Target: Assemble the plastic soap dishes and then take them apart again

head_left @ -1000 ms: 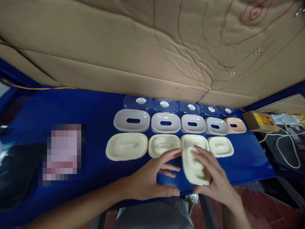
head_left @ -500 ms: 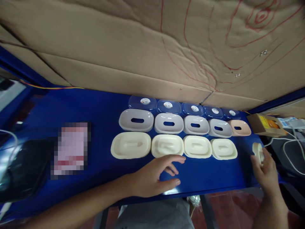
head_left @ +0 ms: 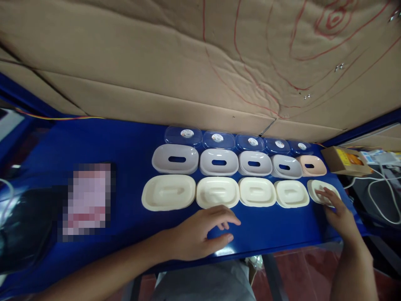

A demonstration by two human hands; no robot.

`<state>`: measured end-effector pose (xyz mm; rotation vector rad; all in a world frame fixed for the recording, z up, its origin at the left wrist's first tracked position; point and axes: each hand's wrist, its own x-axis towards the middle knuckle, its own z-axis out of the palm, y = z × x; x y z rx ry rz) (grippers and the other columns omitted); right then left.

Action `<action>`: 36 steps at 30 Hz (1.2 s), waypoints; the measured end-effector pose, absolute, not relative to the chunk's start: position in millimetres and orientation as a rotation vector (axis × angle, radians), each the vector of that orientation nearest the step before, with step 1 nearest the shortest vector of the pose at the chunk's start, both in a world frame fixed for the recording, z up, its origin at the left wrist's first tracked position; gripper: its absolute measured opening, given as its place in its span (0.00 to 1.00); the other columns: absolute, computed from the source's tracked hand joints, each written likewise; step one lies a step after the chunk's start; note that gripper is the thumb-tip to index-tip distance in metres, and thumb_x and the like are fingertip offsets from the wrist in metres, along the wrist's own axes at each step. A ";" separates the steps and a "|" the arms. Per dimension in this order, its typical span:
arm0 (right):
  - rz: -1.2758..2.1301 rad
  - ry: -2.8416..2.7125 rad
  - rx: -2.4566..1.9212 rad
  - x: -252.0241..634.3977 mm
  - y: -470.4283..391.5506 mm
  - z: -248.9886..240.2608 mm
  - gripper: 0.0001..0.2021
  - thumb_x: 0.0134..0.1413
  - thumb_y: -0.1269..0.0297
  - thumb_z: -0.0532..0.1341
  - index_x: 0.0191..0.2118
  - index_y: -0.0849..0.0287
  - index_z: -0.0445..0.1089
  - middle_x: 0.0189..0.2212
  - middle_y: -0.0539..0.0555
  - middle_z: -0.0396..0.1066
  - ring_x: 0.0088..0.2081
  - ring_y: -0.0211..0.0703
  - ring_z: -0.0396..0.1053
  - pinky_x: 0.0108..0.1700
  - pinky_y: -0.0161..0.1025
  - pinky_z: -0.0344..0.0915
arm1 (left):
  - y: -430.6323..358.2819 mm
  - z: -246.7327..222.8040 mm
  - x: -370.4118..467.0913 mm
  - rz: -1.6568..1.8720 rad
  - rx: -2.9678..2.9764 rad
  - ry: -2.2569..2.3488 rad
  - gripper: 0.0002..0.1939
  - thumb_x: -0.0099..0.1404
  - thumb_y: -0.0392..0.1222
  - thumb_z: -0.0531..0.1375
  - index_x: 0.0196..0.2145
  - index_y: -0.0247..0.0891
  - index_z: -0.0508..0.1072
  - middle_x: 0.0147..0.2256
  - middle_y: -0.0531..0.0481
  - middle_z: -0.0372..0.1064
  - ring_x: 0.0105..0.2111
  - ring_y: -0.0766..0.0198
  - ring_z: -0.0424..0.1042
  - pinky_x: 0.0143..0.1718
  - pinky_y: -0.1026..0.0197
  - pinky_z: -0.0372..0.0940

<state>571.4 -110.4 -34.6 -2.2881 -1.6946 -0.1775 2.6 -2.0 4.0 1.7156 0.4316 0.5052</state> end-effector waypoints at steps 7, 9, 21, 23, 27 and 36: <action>0.034 -1.689 -2.013 568.3 -93.9 -49.7 0.23 0.54 0.68 0.58 0.54 0.50 0.80 0.62 0.63 0.77 0.73 0.67 0.66 0.76 0.62 0.57 | -2.0 5.9 1.9 0.489 1.788 0.437 0.14 0.76 0.39 0.61 0.57 0.42 0.78 0.51 0.44 0.78 0.47 0.59 0.80 0.51 0.56 0.76; 0.031 -1.693 -1.994 565.5 -89.7 -50.9 0.24 0.54 0.68 0.58 0.55 0.50 0.80 0.63 0.63 0.77 0.74 0.67 0.65 0.76 0.63 0.57 | -2.0 5.8 2.0 0.487 1.804 0.437 0.14 0.76 0.38 0.61 0.57 0.42 0.77 0.51 0.44 0.78 0.48 0.59 0.80 0.52 0.55 0.76; -0.193 -1.673 -1.974 472.4 -94.3 -34.1 0.20 0.75 0.54 0.55 0.63 0.55 0.74 0.70 0.65 0.70 0.74 0.64 0.63 0.73 0.71 0.58 | 4.0 -10.5 1.5 0.749 2.609 0.527 0.10 0.78 0.32 0.59 0.53 0.38 0.77 0.52 0.41 0.78 0.53 0.50 0.78 0.63 0.44 0.70; -0.179 -1.681 -2.016 457.6 -92.8 -36.7 0.24 0.74 0.47 0.58 0.64 0.55 0.73 0.71 0.66 0.68 0.75 0.66 0.62 0.74 0.71 0.56 | 6.0 -12.3 2.0 0.699 2.699 0.571 0.11 0.77 0.32 0.60 0.53 0.37 0.78 0.55 0.40 0.78 0.56 0.48 0.77 0.66 0.41 0.67; -0.141 -1.679 -2.081 452.0 -88.6 -44.0 0.27 0.72 0.41 0.59 0.62 0.54 0.75 0.72 0.66 0.66 0.75 0.69 0.61 0.74 0.72 0.53 | 6.4 -15.4 3.6 0.625 2.728 0.570 0.09 0.79 0.35 0.60 0.53 0.37 0.78 0.55 0.40 0.78 0.58 0.46 0.75 0.66 0.40 0.65; -0.142 -1.672 -2.130 451.3 -84.0 -49.7 0.24 0.75 0.45 0.54 0.62 0.52 0.76 0.72 0.65 0.67 0.75 0.66 0.60 0.73 0.72 0.50 | 6.8 -21.3 3.6 0.527 2.741 0.527 0.10 0.79 0.35 0.61 0.54 0.38 0.78 0.56 0.40 0.76 0.60 0.47 0.74 0.70 0.41 0.60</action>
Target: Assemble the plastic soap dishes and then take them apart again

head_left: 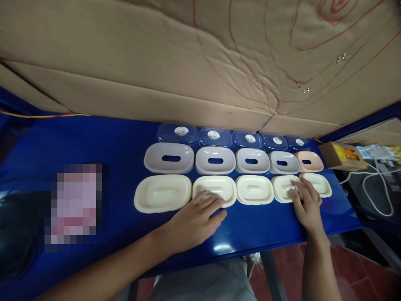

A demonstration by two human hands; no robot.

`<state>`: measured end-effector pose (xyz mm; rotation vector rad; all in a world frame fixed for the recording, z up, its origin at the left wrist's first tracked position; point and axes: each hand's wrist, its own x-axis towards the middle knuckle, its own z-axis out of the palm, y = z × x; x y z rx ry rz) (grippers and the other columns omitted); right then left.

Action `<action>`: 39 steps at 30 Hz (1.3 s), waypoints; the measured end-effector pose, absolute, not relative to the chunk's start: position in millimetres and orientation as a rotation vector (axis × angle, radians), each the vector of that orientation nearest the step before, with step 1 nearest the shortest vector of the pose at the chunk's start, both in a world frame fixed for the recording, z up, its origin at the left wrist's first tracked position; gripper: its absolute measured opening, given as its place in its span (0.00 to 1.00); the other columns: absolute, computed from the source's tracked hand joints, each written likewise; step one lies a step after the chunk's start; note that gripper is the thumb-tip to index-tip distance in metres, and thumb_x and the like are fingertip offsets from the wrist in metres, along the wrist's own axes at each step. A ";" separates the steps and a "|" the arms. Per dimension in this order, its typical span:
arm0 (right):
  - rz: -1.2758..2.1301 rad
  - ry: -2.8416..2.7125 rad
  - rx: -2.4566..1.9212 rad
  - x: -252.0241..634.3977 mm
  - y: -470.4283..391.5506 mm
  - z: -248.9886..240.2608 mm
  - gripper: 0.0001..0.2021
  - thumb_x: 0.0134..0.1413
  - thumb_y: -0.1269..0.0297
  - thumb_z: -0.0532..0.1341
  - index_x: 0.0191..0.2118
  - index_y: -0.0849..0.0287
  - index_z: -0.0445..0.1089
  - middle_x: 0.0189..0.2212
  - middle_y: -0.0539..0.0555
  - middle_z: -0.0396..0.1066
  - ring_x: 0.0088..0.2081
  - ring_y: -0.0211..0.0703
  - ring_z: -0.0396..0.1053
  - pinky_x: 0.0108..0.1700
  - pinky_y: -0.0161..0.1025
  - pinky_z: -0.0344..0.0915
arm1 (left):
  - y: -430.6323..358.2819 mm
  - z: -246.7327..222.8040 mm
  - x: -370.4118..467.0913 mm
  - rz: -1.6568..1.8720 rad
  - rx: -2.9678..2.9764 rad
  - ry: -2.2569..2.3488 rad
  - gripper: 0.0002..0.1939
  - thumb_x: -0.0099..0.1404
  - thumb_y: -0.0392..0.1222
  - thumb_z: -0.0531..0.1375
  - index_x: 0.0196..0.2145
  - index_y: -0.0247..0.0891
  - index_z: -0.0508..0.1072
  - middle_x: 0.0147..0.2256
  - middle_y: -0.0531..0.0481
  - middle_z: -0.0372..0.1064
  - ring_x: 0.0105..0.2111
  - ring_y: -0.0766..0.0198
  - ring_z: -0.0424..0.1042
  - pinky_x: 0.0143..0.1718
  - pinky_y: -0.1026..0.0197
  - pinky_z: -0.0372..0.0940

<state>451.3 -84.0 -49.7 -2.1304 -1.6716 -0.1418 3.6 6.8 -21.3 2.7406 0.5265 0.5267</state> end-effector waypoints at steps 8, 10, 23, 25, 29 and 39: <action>-0.294 -1.662 -1.845 415.3 -88.7 -33.3 0.19 0.76 0.56 0.55 0.60 0.57 0.76 0.61 0.68 0.76 0.66 0.65 0.72 0.67 0.68 0.65 | 16.8 -0.4 -6.7 0.776 2.727 0.543 0.14 0.77 0.31 0.59 0.55 0.42 0.79 0.57 0.43 0.79 0.56 0.52 0.78 0.68 0.44 0.64; -0.266 -1.653 -1.709 392.3 -87.4 -24.4 0.16 0.75 0.60 0.55 0.58 0.56 0.76 0.56 0.65 0.79 0.60 0.63 0.77 0.63 0.66 0.72 | 25.9 12.4 -16.0 0.930 2.704 0.694 0.17 0.77 0.32 0.60 0.58 0.44 0.77 0.58 0.42 0.78 0.57 0.51 0.78 0.65 0.45 0.68; -0.159 -2.711 -0.677 220.8 -21.8 -5.3 0.15 0.76 0.55 0.62 0.60 0.55 0.77 0.63 0.56 0.78 0.66 0.48 0.71 0.70 0.48 0.66 | 64.6 8.8 -78.6 0.642 2.832 1.311 0.29 0.81 0.54 0.56 0.72 0.39 0.66 0.73 0.27 0.61 0.71 0.29 0.65 0.69 0.23 0.57; -0.176 -2.636 -0.663 210.8 -18.4 -9.7 0.12 0.76 0.59 0.62 0.56 0.56 0.78 0.59 0.56 0.81 0.62 0.47 0.74 0.70 0.48 0.67 | 76.3 10.5 -87.0 0.658 2.791 1.378 0.25 0.82 0.53 0.55 0.68 0.37 0.70 0.67 0.28 0.69 0.66 0.32 0.71 0.66 0.26 0.62; -0.063 -2.511 -0.690 209.7 -20.0 -8.0 0.08 0.73 0.66 0.62 0.51 0.57 0.79 0.52 0.54 0.84 0.56 0.45 0.77 0.67 0.48 0.68 | 87.0 16.6 -98.9 0.689 2.683 1.427 0.15 0.83 0.49 0.54 0.54 0.38 0.76 0.51 0.37 0.79 0.53 0.44 0.80 0.55 0.43 0.73; 0.034 -2.424 -0.748 239.9 -1.1 5.4 0.08 0.70 0.74 0.64 0.51 0.60 0.78 0.47 0.57 0.84 0.51 0.49 0.80 0.56 0.49 0.72 | 78.5 -1.1 -104.2 0.684 2.631 1.449 0.27 0.80 0.53 0.60 0.71 0.42 0.66 0.72 0.32 0.63 0.72 0.37 0.65 0.69 0.36 0.66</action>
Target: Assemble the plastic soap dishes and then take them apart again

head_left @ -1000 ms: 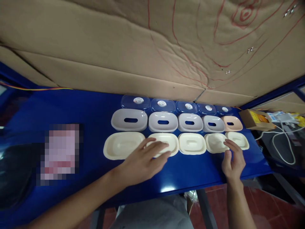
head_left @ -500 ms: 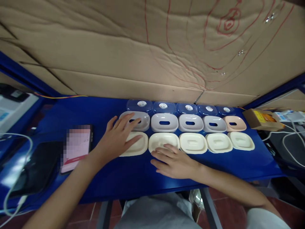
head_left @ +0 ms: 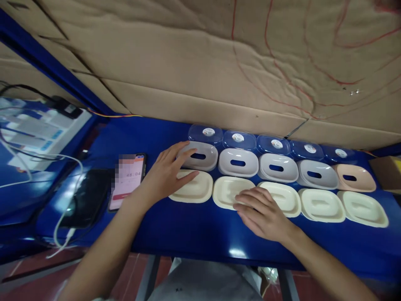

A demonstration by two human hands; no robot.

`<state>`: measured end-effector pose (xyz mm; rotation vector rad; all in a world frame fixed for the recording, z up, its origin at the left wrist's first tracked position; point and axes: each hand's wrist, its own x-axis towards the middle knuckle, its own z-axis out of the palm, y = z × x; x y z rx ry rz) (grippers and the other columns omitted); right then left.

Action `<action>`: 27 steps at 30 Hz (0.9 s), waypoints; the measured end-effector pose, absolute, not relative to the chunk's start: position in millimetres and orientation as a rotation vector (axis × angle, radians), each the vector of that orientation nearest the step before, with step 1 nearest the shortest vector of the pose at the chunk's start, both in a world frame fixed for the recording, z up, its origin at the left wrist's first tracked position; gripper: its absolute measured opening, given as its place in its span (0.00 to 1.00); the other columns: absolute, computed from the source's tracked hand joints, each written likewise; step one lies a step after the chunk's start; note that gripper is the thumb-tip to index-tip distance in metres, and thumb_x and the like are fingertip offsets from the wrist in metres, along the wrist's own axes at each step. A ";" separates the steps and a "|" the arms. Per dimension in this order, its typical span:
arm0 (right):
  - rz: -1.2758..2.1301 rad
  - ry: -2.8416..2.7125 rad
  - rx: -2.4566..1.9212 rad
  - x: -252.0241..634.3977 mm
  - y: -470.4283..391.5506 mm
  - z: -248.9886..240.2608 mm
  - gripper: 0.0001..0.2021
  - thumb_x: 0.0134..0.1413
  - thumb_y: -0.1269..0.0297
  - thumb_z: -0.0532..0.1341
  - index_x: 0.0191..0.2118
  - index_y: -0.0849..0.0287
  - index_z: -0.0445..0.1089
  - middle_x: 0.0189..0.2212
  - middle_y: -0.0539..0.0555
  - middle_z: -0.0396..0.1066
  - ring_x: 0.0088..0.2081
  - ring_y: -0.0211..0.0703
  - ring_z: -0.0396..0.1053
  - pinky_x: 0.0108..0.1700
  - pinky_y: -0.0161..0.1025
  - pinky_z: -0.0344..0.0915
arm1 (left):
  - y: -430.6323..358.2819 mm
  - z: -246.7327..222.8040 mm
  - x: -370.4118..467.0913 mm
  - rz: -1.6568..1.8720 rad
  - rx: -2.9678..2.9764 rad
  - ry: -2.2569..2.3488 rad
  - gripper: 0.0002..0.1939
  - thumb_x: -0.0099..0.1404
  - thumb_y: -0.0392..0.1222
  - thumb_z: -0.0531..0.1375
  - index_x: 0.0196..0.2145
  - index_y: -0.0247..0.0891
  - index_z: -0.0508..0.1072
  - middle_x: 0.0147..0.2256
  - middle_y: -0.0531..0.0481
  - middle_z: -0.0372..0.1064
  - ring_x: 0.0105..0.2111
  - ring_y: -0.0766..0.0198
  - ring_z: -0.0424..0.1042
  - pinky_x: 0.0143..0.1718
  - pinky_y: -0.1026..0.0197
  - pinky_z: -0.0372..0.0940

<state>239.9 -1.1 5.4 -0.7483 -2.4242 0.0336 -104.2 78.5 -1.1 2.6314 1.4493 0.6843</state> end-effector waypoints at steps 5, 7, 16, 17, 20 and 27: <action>0.059 -2.421 -0.744 241.9 -0.2 4.2 0.08 0.71 0.74 0.64 0.50 0.60 0.78 0.46 0.57 0.85 0.49 0.49 0.80 0.55 0.49 0.72 | 80.0 -6.8 -105.9 0.607 2.568 1.455 0.33 0.81 0.56 0.58 0.76 0.44 0.60 0.78 0.33 0.52 0.77 0.35 0.56 0.71 0.33 0.63; 0.080 -2.423 -0.734 241.7 -0.1 3.2 0.08 0.71 0.74 0.64 0.50 0.60 0.78 0.46 0.57 0.84 0.49 0.49 0.80 0.54 0.50 0.72 | 81.5 -10.8 -105.9 0.575 2.537 1.468 0.33 0.82 0.57 0.57 0.77 0.42 0.59 0.79 0.31 0.50 0.78 0.34 0.54 0.71 0.32 0.63; 0.150 -2.433 -0.710 242.0 0.9 -3.3 0.08 0.70 0.75 0.65 0.50 0.60 0.77 0.47 0.57 0.83 0.50 0.50 0.79 0.54 0.50 0.71 | 85.5 -19.9 -103.6 0.456 2.448 1.580 0.31 0.80 0.56 0.61 0.73 0.41 0.68 0.80 0.30 0.45 0.78 0.30 0.52 0.70 0.29 0.63; 0.153 -2.432 -0.709 242.0 1.0 -3.7 0.08 0.70 0.75 0.65 0.50 0.60 0.77 0.47 0.57 0.83 0.50 0.50 0.79 0.54 0.50 0.71 | 85.8 -19.8 -103.9 0.459 2.451 1.564 0.29 0.81 0.56 0.60 0.72 0.42 0.69 0.80 0.32 0.45 0.78 0.30 0.52 0.70 0.29 0.63; 0.165 -2.425 -0.712 242.2 1.7 -4.8 0.08 0.70 0.75 0.65 0.50 0.60 0.77 0.46 0.58 0.83 0.49 0.50 0.79 0.53 0.49 0.71 | 88.1 -19.7 -104.3 0.528 2.468 1.463 0.24 0.83 0.54 0.57 0.68 0.44 0.75 0.78 0.38 0.53 0.77 0.37 0.57 0.74 0.31 0.60; 0.161 -2.421 -0.716 242.5 3.6 -3.9 0.08 0.70 0.75 0.65 0.50 0.60 0.76 0.46 0.58 0.83 0.49 0.49 0.79 0.52 0.49 0.72 | 91.5 -11.6 -106.6 0.791 2.470 1.444 0.21 0.83 0.53 0.56 0.62 0.42 0.80 0.69 0.39 0.70 0.71 0.43 0.67 0.75 0.34 0.60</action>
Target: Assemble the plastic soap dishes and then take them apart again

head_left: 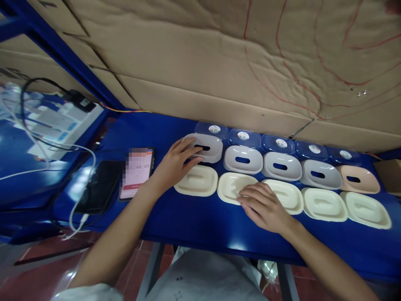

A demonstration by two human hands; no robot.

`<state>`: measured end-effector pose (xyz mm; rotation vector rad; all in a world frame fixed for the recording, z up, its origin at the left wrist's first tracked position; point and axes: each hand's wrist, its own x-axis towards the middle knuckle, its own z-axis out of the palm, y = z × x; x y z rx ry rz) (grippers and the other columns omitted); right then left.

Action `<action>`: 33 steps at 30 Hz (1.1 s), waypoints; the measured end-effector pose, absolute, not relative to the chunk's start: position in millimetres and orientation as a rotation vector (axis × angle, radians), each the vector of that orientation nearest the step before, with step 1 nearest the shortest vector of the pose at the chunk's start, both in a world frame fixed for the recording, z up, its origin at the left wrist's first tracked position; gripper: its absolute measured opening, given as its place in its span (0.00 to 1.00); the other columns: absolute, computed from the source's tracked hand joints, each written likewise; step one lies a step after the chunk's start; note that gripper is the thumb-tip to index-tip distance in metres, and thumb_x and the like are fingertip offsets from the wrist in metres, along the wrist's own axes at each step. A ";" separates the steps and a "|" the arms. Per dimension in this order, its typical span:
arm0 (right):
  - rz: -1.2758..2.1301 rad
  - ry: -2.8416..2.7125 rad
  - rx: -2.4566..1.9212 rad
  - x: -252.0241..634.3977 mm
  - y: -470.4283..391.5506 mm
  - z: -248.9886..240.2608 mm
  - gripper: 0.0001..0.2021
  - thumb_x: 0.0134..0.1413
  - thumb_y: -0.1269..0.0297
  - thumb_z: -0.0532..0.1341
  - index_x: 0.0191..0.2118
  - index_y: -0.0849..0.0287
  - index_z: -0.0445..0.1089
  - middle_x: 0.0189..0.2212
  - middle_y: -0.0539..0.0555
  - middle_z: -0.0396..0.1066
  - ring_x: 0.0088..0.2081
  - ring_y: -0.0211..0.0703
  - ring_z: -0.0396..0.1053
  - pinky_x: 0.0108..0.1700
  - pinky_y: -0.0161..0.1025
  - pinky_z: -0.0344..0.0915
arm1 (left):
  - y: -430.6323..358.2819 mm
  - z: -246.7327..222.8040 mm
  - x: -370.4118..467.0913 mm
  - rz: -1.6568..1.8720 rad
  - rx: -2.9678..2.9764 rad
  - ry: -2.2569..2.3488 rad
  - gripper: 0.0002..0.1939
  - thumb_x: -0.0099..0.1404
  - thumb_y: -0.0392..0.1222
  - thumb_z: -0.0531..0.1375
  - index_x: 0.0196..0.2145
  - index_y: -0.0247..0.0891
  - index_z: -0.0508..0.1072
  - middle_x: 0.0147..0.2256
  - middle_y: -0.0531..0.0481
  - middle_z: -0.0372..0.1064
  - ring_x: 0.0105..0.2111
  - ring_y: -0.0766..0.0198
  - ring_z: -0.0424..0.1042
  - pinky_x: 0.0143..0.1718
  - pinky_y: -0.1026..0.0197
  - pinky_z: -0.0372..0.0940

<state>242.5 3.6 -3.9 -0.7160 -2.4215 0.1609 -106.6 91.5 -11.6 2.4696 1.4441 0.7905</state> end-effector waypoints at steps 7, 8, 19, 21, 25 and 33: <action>0.136 -2.410 -0.708 241.7 2.8 0.0 0.08 0.70 0.75 0.65 0.50 0.59 0.76 0.45 0.58 0.83 0.49 0.49 0.79 0.51 0.49 0.72 | 33.2 6.0 -111.5 0.948 2.497 1.503 0.18 0.83 0.48 0.59 0.64 0.46 0.77 0.72 0.41 0.66 0.73 0.43 0.65 0.74 0.34 0.63; 0.135 -2.412 -0.703 241.6 2.4 -0.1 0.08 0.70 0.75 0.65 0.50 0.60 0.76 0.45 0.58 0.83 0.49 0.49 0.79 0.52 0.49 0.72 | 21.0 4.2 -111.0 0.932 2.492 1.512 0.18 0.82 0.47 0.60 0.65 0.47 0.76 0.73 0.41 0.64 0.73 0.42 0.64 0.74 0.34 0.62; 0.120 -2.393 -0.655 234.8 -3.2 2.2 0.08 0.70 0.74 0.65 0.51 0.60 0.77 0.45 0.58 0.83 0.49 0.49 0.80 0.51 0.49 0.73 | -30.5 -27.7 -96.5 0.841 2.373 1.705 0.19 0.82 0.47 0.60 0.66 0.46 0.75 0.74 0.37 0.62 0.75 0.34 0.60 0.73 0.26 0.62; 0.115 -2.388 -0.656 234.8 -4.0 4.6 0.08 0.69 0.75 0.65 0.50 0.60 0.77 0.45 0.59 0.83 0.49 0.49 0.80 0.51 0.49 0.73 | -31.2 -26.3 -93.6 0.827 2.355 1.702 0.19 0.82 0.48 0.59 0.66 0.47 0.75 0.74 0.38 0.61 0.76 0.34 0.58 0.73 0.26 0.62; 0.103 -2.381 -0.647 233.7 -6.0 7.0 0.07 0.70 0.74 0.65 0.50 0.60 0.78 0.45 0.58 0.83 0.49 0.49 0.80 0.52 0.48 0.73 | -31.9 -24.9 -91.7 0.777 2.351 1.706 0.20 0.81 0.50 0.59 0.66 0.49 0.76 0.75 0.40 0.61 0.77 0.33 0.56 0.73 0.24 0.61; 0.083 -2.439 -0.662 231.8 -8.3 0.9 0.06 0.73 0.71 0.64 0.49 0.59 0.78 0.48 0.58 0.83 0.51 0.50 0.79 0.53 0.49 0.72 | -33.5 -32.5 -92.2 0.738 2.367 1.718 0.22 0.82 0.52 0.58 0.67 0.47 0.76 0.76 0.39 0.60 0.77 0.34 0.55 0.72 0.27 0.62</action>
